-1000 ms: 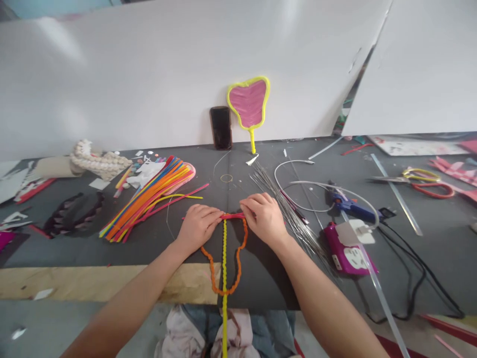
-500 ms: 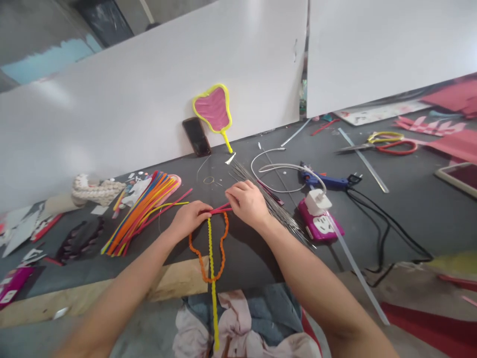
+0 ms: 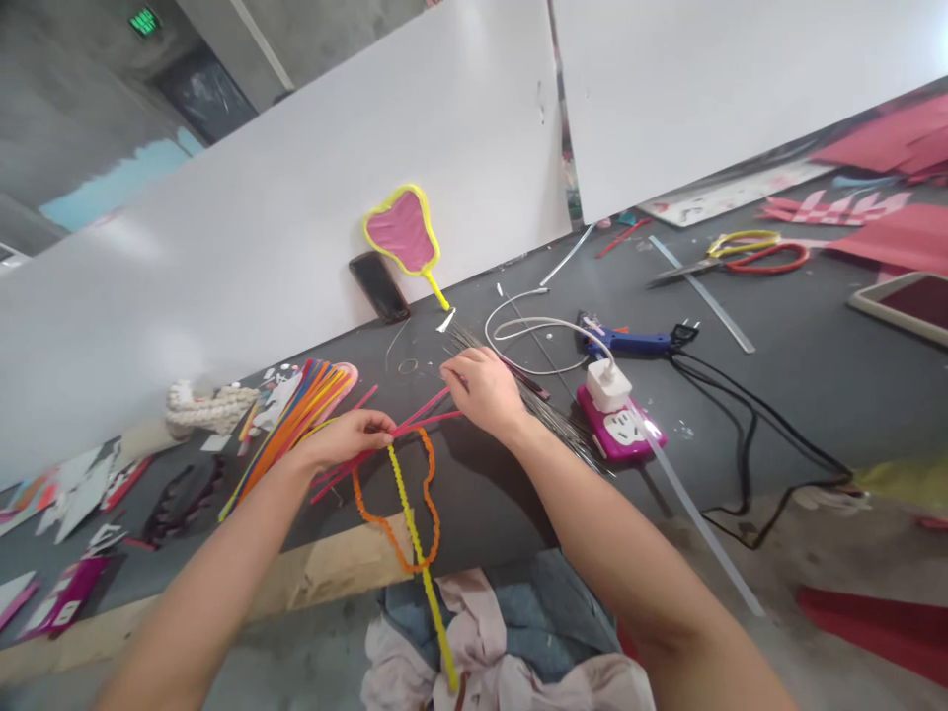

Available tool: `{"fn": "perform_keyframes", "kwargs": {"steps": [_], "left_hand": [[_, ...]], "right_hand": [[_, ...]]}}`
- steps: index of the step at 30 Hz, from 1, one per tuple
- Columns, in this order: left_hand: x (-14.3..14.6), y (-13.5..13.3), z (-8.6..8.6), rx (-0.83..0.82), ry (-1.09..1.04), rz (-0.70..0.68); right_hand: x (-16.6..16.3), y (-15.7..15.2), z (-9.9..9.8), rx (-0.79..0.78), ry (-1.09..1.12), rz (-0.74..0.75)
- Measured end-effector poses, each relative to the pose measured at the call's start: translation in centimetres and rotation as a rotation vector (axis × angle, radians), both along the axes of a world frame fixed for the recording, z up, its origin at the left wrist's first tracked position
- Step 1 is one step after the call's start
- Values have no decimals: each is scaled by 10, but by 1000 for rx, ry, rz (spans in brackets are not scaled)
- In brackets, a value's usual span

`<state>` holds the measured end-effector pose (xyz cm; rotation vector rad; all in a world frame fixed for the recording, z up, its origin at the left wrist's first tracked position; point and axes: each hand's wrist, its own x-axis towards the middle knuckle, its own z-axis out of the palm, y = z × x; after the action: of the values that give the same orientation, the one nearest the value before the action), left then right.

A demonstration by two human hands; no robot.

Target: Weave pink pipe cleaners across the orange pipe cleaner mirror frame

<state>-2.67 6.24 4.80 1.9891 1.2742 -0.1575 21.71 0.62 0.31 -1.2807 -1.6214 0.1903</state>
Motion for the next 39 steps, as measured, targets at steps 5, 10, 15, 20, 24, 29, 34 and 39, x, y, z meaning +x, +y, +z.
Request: {"fn": "perform_keyframes", "kwargs": {"steps": [5, 10, 15, 20, 24, 29, 34, 39], "left_hand": [[-32, 2, 14, -161, -218, 111], [-72, -3, 21, -134, -637, 200], [-100, -11, 20, 59, -881, 299], [-106, -13, 6, 347, -837, 552], [-102, -11, -4, 381, -887, 582], [-99, -10, -2, 419, -896, 532], [-86, -3, 16, 179, -806, 374], [-51, 13, 7, -83, -405, 267]], "right_hand": [[4, 0, 3, -49, 62, -49], [5, 0, -1, -92, 105, -42], [1, 1, -11, -76, 39, -27], [0, 2, -18, -70, -2, -29], [0, 2, -19, -89, -30, -23], [0, 3, -20, -81, -50, -15], [0, 4, -20, -76, -46, -10], [2, 4, -19, -108, -37, -25]]}}
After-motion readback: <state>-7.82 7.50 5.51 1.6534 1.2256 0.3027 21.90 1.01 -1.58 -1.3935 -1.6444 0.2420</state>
